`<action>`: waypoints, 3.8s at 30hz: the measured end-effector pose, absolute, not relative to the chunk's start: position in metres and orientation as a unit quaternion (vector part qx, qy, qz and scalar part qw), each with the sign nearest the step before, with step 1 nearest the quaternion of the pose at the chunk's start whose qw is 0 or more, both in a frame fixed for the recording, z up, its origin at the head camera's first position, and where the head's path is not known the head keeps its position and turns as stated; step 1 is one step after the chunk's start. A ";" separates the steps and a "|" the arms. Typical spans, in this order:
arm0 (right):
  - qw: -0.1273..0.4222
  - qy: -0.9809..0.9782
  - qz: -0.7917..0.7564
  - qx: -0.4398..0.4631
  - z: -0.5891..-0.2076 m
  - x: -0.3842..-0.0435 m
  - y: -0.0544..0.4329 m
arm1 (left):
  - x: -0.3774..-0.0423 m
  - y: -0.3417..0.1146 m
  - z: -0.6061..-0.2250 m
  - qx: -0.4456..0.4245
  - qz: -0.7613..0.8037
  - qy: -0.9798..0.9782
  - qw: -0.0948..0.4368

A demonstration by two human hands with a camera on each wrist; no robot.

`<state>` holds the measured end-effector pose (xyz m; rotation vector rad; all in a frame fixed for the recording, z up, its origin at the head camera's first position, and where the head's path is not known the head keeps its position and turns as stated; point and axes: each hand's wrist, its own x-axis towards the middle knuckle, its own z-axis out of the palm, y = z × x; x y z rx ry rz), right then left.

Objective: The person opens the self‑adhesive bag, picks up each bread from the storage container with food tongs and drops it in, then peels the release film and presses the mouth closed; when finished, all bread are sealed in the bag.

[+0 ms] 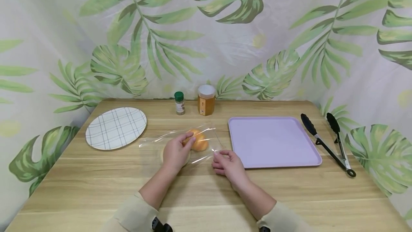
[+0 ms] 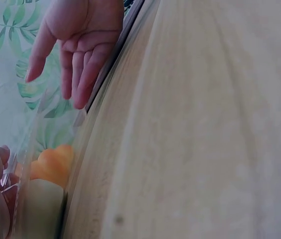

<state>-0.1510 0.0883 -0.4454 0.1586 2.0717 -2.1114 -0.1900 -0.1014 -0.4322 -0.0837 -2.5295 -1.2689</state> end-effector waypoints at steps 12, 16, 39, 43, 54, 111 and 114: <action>0.057 0.651 -0.750 0.103 -0.452 -0.160 0.084 | -0.189 -0.091 -0.431 -0.050 -0.423 -0.895 0.131; 0.057 0.646 -0.753 0.110 -0.453 -0.160 0.089 | -0.192 -0.095 -0.417 -0.044 -0.424 -0.899 0.097; 0.082 0.632 -0.765 0.098 -0.460 -0.148 0.083 | -0.298 -0.092 -0.419 -0.112 -0.343 -0.929 -0.077; 0.085 0.632 -0.765 0.093 -0.458 -0.147 0.078 | -0.298 -0.100 -0.423 -0.105 -0.349 -0.927 -0.088; 0.074 0.626 -0.771 0.092 -0.454 -0.147 0.071 | -0.292 -0.112 -0.421 -0.072 -0.386 -0.915 -0.094; -0.101 0.674 -0.724 -0.105 -0.320 -0.195 0.144 | -0.188 -0.148 -0.316 -0.114 -0.758 -0.635 0.095; -0.087 0.678 -0.722 -0.108 -0.329 -0.196 0.149 | -0.185 -0.150 -0.327 -0.103 -0.762 -0.634 0.082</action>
